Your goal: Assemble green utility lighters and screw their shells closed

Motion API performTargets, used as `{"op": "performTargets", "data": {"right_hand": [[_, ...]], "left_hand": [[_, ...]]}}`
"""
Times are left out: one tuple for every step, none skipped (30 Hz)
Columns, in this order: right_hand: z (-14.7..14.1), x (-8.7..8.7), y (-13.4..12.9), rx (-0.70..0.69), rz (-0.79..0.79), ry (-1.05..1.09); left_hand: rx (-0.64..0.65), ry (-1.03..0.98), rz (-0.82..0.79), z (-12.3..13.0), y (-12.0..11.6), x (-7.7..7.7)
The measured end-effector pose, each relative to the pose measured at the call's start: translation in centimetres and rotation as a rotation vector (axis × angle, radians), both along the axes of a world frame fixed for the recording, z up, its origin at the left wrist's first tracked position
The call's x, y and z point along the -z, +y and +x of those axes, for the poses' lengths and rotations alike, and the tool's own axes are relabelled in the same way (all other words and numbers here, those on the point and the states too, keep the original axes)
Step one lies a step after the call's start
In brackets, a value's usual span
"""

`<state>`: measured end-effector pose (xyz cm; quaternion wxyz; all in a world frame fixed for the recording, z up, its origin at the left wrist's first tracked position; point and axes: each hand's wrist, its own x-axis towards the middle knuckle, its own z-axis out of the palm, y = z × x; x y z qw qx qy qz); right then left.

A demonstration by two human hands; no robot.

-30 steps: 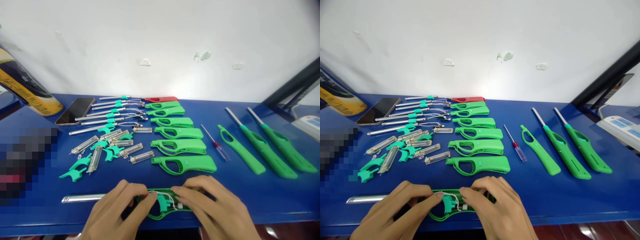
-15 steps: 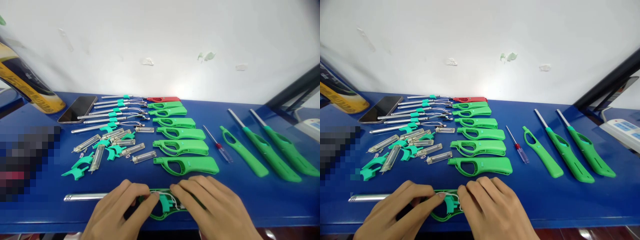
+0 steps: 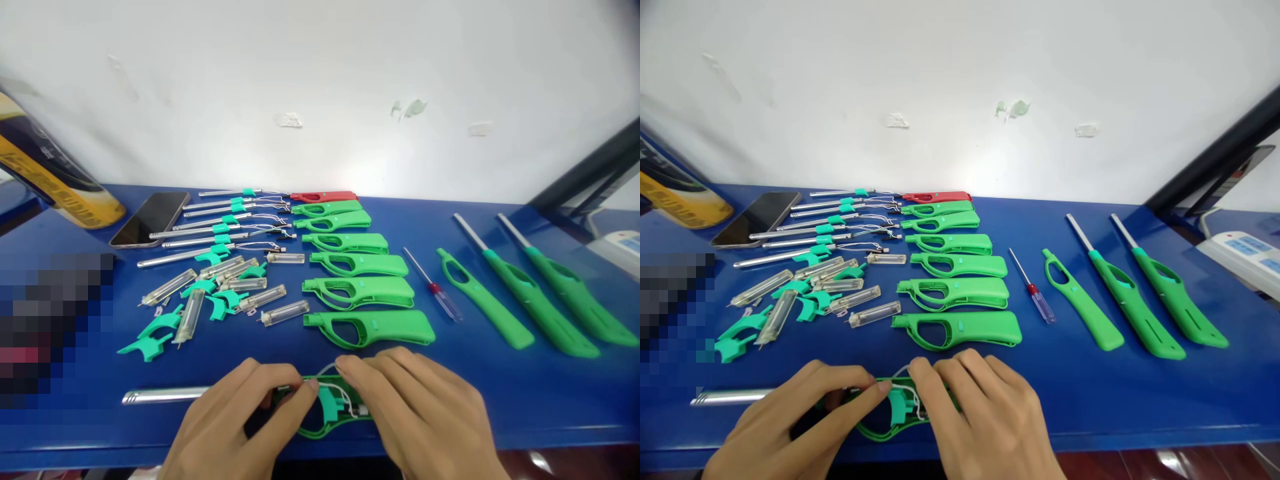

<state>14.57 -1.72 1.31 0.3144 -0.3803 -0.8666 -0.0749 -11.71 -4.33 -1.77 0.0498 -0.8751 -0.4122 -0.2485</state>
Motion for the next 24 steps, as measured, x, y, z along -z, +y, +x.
{"op": "performTargets", "data": {"right_hand": [[0.0, 0.0, 0.0, 0.001, -0.003, 0.003], [0.0, 0.0, 0.0, -0.002, -0.008, 0.003], [0.0, 0.0, 0.0, -0.004, -0.01, 0.006], [0.0, 0.0, 0.0, -0.005, -0.012, 0.009], [0.0, 0.0, 0.0, -0.008, -0.016, 0.012], [0.0, 0.0, 0.0, -0.01, -0.018, 0.017], [0.0, 0.0, 0.0, -0.011, -0.019, 0.023], [0.0, 0.0, -0.1, -0.01, -0.024, 0.024], [0.0, -0.1, -0.1, -0.01, -0.024, 0.025], [-0.1, -0.1, -0.2, -0.01, -0.021, 0.028], [-0.1, -0.1, -0.2, -0.01, -0.011, 0.031], [-0.1, -0.1, -0.3, -0.007, -0.003, 0.036], [-0.1, -0.2, -0.3, -0.01, -0.001, 0.039], [-0.1, -0.2, -0.3, -0.015, -0.004, 0.042], [-0.1, -0.2, -0.3, -0.019, -0.013, 0.042], [-0.1, -0.1, -0.3, -0.022, -0.029, 0.04], [0.0, -0.1, -0.2, -0.026, -0.042, 0.037], [0.0, 0.0, -0.1, -0.029, -0.047, 0.035], [0.1, 0.0, 0.0, -0.025, -0.05, 0.032], [0.1, 0.1, 0.0, -0.017, -0.054, 0.027], [0.2, 0.2, 0.1, -0.014, -0.054, 0.018], [0.2, 0.2, 0.0, -0.008, -0.053, 0.007], [0.3, 0.3, 0.0, -0.002, -0.048, -0.006], [0.3, 0.3, -0.1, 0.005, -0.046, -0.02]], "left_hand": [[-0.006, -0.012, 0.0, 0.0, -0.1, 0.0], [-0.017, -0.01, -0.002, 0.1, -0.2, 0.0], [-0.03, -0.01, 0.008, 0.1, -0.4, 0.1], [-0.048, -0.015, 0.021, 0.1, -0.6, 0.1], [-0.063, -0.02, 0.023, 0.2, -0.7, 0.1], [-0.073, -0.03, 0.023, 0.2, -0.9, 0.2], [-0.081, -0.039, 0.021, 0.3, -1.0, 0.2], [-0.084, -0.043, 0.011, 0.3, -1.1, 0.1], [-0.081, -0.039, -0.008, 0.3, -1.1, 0.1], [-0.075, -0.031, -0.021, 0.3, -1.1, 0.0], [-0.073, -0.028, -0.027, 0.3, -1.0, -0.1], [-0.069, -0.032, -0.031, 0.3, -0.9, -0.2], [-0.061, -0.039, -0.04, 0.3, -0.9, -0.2], [-0.053, -0.052, -0.044, 0.3, -0.8, -0.3], [-0.045, -0.065, -0.047, 0.3, -0.7, -0.3], [-0.038, -0.075, -0.053, 0.3, -0.7, -0.3], [-0.03, -0.081, -0.059, 0.3, -0.7, -0.3], [-0.021, -0.083, -0.06, 0.3, -0.6, -0.3], [-0.013, -0.082, -0.063, 0.3, -0.6, -0.3], [-0.009, -0.082, -0.063, 0.3, -0.6, -0.2], [-0.007, -0.084, -0.06, 0.2, -0.5, -0.2], [-0.003, -0.085, -0.052, 0.2, -0.5, -0.1], [-0.002, -0.085, -0.046, 0.2, -0.5, -0.1], [-0.005, -0.087, -0.045, 0.2, -0.5, -0.2]]}}
